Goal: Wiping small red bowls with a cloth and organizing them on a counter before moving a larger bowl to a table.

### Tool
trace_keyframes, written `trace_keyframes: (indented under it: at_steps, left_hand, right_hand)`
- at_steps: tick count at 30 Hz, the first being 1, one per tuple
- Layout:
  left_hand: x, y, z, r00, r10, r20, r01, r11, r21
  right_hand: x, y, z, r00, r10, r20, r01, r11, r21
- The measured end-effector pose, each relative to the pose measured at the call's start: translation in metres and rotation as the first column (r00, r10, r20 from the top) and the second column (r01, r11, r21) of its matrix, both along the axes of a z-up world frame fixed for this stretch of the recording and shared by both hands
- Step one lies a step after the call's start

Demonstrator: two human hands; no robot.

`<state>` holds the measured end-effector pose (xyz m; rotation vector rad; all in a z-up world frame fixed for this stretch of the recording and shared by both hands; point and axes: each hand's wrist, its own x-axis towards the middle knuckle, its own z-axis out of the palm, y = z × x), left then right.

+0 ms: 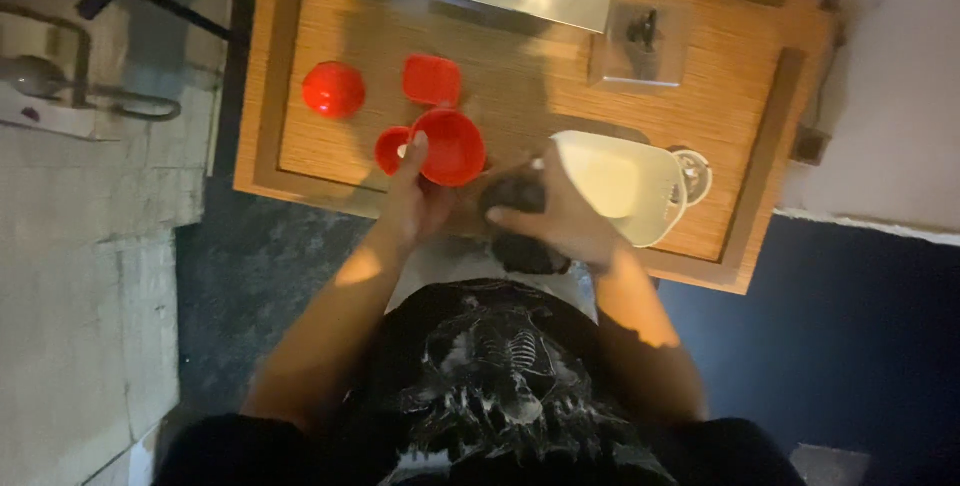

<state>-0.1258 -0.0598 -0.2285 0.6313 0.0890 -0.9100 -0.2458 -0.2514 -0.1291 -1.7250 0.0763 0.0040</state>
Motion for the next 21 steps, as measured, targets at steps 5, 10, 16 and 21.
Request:
trace_keyframes:
  at_steps: [5,10,16,21]
  left_hand:
    - [0.026,0.017,0.038,0.996,-0.086,0.010,0.087,0.993,-0.074]
    - [0.041,0.020,0.021,0.995,-0.060,-0.079,0.055,0.996,-0.064]
    - [0.073,0.040,0.027,0.952,-0.045,0.302,-0.049,0.954,0.294]
    - [0.086,0.040,0.058,0.796,-0.112,0.595,-0.131,0.928,0.350]
  right_hand:
    - [0.031,0.016,0.057,0.983,-0.174,-0.067,0.172,0.985,-0.023]
    - [0.077,0.067,0.061,0.965,-0.229,0.132,0.264,0.856,-0.445]
    - [0.101,0.085,0.043,0.987,0.039,0.158,0.024,0.926,-0.377]
    - [0.112,0.089,0.065,0.974,-0.101,0.201,0.134,0.978,-0.159]
